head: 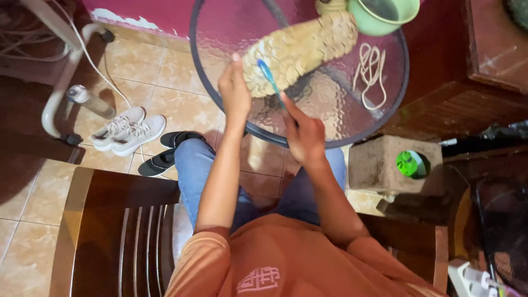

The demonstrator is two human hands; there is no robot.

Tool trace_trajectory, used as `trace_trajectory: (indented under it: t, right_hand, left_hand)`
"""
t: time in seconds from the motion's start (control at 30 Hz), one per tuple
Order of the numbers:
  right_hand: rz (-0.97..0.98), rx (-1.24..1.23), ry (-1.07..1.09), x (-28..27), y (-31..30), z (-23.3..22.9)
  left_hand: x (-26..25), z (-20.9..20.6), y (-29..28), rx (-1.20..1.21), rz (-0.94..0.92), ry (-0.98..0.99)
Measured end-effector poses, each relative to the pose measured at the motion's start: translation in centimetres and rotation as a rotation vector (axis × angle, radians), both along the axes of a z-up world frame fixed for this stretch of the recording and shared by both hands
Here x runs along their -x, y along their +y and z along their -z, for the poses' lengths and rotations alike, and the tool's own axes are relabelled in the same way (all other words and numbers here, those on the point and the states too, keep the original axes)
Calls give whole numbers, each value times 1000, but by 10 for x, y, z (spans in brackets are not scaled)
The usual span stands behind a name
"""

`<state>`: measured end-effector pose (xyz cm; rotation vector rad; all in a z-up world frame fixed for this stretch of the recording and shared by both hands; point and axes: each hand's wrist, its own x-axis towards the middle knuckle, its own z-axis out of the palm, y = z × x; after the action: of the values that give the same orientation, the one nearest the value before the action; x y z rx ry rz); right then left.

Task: The person is cleaning the sole of a boot using a toothbrush and a bowl of liquid on a glass table.

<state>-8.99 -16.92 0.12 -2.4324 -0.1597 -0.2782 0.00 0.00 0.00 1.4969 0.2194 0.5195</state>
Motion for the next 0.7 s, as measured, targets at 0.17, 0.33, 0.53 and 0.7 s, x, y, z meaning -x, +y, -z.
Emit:
trace_trajectory:
  t: [0.17,0.33,0.53,0.7]
  right_hand:
    - [-21,69,-83,-21,13,-35]
    - [-72,118,-211,-22,9,-41]
    - [-224,61,-129,-24,-42,-33]
    - [-247,164,339,-35,-22,-126]
  left_hand:
    - [16,-9,-5,-84,33,-23]
    - [5,-3,-2,26,24,33]
    - [8,4,-2,-53,21,-44]
    - [13,-11,-2,26,53,4]
